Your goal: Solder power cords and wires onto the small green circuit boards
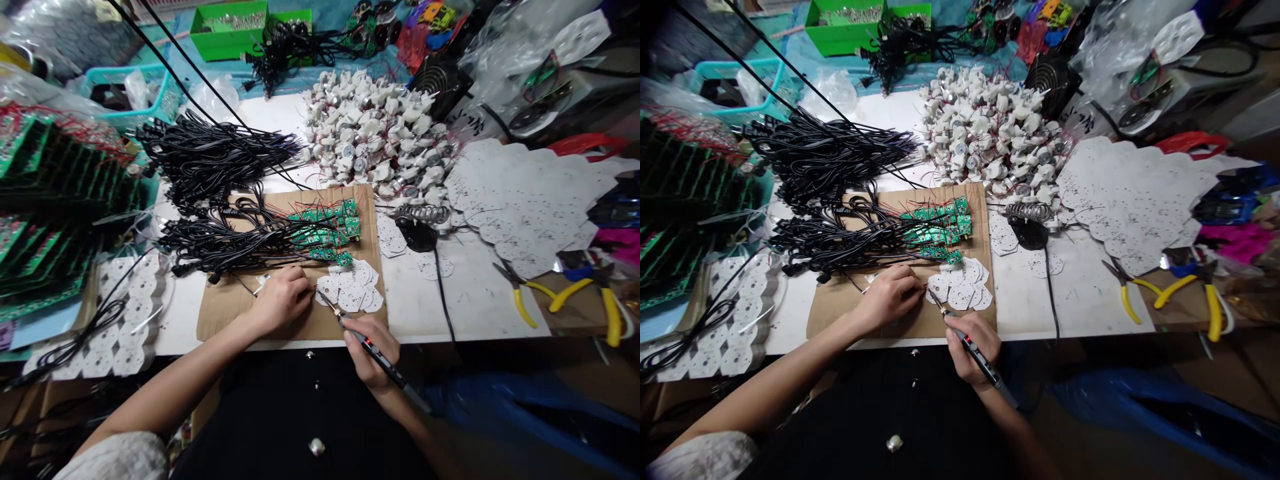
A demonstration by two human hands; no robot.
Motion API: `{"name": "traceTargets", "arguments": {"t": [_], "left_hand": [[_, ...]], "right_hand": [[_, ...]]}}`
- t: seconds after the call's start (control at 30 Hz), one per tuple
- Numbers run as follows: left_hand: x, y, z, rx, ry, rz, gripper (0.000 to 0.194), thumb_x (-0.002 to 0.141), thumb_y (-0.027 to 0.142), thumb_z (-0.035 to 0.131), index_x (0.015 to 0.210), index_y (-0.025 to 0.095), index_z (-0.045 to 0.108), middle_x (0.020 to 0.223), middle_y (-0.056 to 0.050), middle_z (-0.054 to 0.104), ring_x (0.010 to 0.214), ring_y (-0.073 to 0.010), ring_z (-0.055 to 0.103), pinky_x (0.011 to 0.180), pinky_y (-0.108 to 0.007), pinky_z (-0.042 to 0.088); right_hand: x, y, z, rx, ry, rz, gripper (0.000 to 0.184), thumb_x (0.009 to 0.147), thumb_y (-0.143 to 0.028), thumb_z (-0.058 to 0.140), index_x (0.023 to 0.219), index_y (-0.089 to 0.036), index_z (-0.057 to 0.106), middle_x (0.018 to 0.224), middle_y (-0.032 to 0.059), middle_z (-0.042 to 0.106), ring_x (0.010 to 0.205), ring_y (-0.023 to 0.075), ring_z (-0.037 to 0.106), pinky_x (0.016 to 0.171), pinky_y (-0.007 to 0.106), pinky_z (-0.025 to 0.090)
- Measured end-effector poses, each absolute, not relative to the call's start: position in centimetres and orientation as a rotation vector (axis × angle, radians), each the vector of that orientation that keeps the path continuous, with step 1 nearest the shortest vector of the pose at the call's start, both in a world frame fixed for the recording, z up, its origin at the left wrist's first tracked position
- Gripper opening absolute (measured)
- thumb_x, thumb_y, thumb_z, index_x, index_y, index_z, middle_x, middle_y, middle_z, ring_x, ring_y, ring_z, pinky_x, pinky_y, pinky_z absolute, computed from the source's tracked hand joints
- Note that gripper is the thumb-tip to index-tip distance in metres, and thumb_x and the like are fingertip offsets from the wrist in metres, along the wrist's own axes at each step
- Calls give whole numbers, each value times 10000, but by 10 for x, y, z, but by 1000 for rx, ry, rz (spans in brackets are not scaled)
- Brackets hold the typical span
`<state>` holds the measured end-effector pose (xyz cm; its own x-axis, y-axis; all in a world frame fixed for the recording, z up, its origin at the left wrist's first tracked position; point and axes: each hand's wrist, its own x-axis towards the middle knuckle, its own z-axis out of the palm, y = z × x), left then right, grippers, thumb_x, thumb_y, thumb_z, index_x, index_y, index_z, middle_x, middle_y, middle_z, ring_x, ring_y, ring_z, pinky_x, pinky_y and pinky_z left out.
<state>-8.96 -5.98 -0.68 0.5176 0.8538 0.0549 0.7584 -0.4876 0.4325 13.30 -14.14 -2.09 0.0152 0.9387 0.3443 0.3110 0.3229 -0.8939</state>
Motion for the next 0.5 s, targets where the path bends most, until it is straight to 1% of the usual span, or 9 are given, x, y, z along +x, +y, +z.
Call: {"name": "traceTargets", "arguments": {"t": [0.2, 0.37, 0.5], "left_hand": [[-90, -60, -8, 2418, 1333, 368, 183, 948, 213, 586, 806, 173, 695, 842, -71, 633, 808, -204, 582, 717, -317, 463], [-89, -61, -8, 2400, 1356, 373, 177, 943, 206, 586, 807, 173, 694, 843, -73, 631, 811, -205, 579, 716, -319, 456], [-89, -61, -7, 2396, 1346, 359, 181, 945, 205, 586, 804, 167, 694, 844, -75, 636, 815, -206, 578, 722, -318, 450]], "right_hand": [[133, -143, -23, -1183, -1551, 732, 231, 881, -102, 620, 1050, -211, 733, 824, 30, 695, 710, 162, 660, 633, 301, 553], [131, -145, -26, -1155, -1606, 668, 263, 865, -89, 628, 1066, -221, 735, 797, 24, 666, 690, 160, 640, 620, 297, 548], [132, -143, -22, -1168, -1564, 649, 252, 872, -99, 620, 1056, -231, 732, 815, 22, 666, 682, 158, 643, 619, 301, 557]]}}
